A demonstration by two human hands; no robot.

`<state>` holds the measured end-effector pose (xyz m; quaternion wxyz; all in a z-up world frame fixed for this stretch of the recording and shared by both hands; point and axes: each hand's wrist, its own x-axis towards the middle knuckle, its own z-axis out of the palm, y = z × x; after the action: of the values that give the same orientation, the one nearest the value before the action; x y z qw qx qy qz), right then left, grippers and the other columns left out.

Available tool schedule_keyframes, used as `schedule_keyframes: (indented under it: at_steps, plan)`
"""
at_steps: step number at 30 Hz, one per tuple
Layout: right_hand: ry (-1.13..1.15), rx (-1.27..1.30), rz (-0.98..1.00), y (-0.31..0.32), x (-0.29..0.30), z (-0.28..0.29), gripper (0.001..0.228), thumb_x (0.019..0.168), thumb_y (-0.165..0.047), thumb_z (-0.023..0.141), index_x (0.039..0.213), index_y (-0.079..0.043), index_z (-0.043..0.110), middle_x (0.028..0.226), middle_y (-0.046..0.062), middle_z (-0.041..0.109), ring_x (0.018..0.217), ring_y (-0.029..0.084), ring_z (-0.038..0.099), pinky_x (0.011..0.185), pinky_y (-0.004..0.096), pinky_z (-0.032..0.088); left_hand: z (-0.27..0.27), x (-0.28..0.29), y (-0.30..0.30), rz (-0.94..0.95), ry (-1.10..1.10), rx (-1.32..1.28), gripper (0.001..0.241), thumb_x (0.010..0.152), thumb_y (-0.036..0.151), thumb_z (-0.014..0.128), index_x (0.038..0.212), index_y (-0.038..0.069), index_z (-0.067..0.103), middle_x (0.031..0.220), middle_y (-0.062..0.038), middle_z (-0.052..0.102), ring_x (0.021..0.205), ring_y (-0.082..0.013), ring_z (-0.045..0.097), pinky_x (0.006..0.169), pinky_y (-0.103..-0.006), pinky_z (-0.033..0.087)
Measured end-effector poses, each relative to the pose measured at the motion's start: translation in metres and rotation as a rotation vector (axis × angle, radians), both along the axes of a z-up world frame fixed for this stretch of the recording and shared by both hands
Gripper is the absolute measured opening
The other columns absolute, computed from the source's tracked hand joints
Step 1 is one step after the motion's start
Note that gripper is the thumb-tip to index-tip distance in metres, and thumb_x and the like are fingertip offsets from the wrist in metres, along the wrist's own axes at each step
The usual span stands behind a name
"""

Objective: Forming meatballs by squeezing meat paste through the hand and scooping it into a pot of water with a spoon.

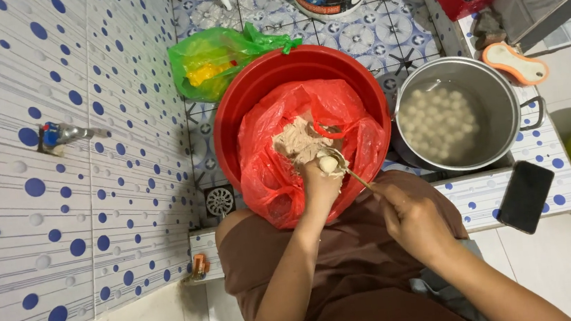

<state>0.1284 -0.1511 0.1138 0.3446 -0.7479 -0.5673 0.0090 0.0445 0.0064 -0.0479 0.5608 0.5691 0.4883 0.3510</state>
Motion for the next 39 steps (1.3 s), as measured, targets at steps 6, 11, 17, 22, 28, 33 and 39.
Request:
schedule_keyframes:
  at_steps: [6, 11, 17, 22, 28, 33, 39]
  plan:
    - [0.735, -0.153, -0.064, 0.007, 0.021, -0.035, 0.012, 0.091, -0.008, 0.069, 0.098, -0.006, 0.080, 0.049, 0.009, 0.063, 0.037, 0.015, 0.055, 0.037, 0.028, 0.046, -0.005, 0.000, 0.008, -0.035, 0.243, 0.150, 0.012, 0.078, 0.007, 0.072, 0.086, -0.002, 0.075, 0.066, -0.018, 0.070, 0.064, -0.0319, 0.074, 0.053, -0.0384, 0.058]
    - [1.322, -0.103, -0.171, 0.002, 0.060, -0.069, 0.021, 0.091, 0.000, 0.067, 0.109, 0.011, 0.071, 0.049, 0.012, 0.052, 0.031, 0.007, 0.039, 0.029, 0.024, 0.038, 0.004, -0.003, 0.019, -0.122, 0.331, 0.357, 0.013, 0.084, 0.006, 0.067, 0.086, -0.007, 0.071, 0.072, -0.031, 0.069, 0.078, -0.0526, 0.069, 0.066, -0.0598, 0.055]
    - [0.920, -0.062, -0.356, -0.010, 0.177, -0.158, 0.016, 0.093, -0.005, 0.069, 0.106, 0.003, 0.075, 0.055, 0.014, 0.060, 0.040, 0.012, 0.050, 0.037, 0.023, 0.038, -0.034, -0.012, 0.033, -0.209, 0.408, -0.016, 0.056, 0.081, 0.036, 0.087, 0.121, 0.011, 0.057, 0.097, -0.023, 0.073, 0.059, -0.0322, 0.071, 0.037, -0.0315, 0.058]
    - [0.300, -0.268, -0.534, -0.012, 0.284, -0.261, 0.022, 0.095, -0.012, 0.066, 0.110, -0.016, 0.082, 0.075, 0.011, 0.074, 0.076, 0.029, 0.073, 0.065, 0.038, 0.053, -0.056, -0.010, 0.025, -0.155, 0.395, 0.252, 0.040, 0.079, 0.033, 0.089, 0.102, 0.013, 0.062, 0.094, -0.017, 0.066, 0.094, -0.0417, 0.070, 0.072, -0.0457, 0.063]
    - [0.201, -0.308, -0.602, 0.023, 0.338, -0.316, 0.021, 0.098, -0.001, 0.064, 0.112, -0.003, 0.079, 0.085, 0.022, 0.076, 0.085, 0.041, 0.076, 0.069, 0.045, 0.060, -0.045, -0.010, 0.031, -0.165, 0.354, 0.196, 0.027, 0.081, 0.017, 0.085, 0.097, 0.010, 0.065, 0.089, -0.022, 0.069, 0.088, -0.0430, 0.072, 0.067, -0.0445, 0.062]
    - [0.220, -0.357, -0.645, 0.036, 0.336, -0.317, 0.022, 0.102, -0.003, 0.061, 0.116, -0.005, 0.078, 0.093, 0.026, 0.076, 0.094, 0.044, 0.074, 0.075, 0.050, 0.061, -0.061, -0.007, 0.038, -0.183, 0.383, 0.148, 0.026, 0.083, 0.019, 0.084, 0.100, 0.011, 0.066, 0.091, -0.019, 0.070, 0.089, -0.0395, 0.073, 0.066, -0.0423, 0.063]
    - [0.171, -0.429, -0.616, 0.031, 0.340, -0.315, 0.024, 0.104, -0.006, 0.060, 0.121, -0.008, 0.077, 0.100, 0.024, 0.078, 0.098, 0.041, 0.075, 0.080, 0.049, 0.061, -0.051, -0.003, 0.037, -0.188, 0.375, 0.127, 0.026, 0.083, 0.020, 0.085, 0.100, 0.011, 0.067, 0.089, -0.021, 0.071, 0.087, -0.0407, 0.073, 0.067, -0.0446, 0.061]
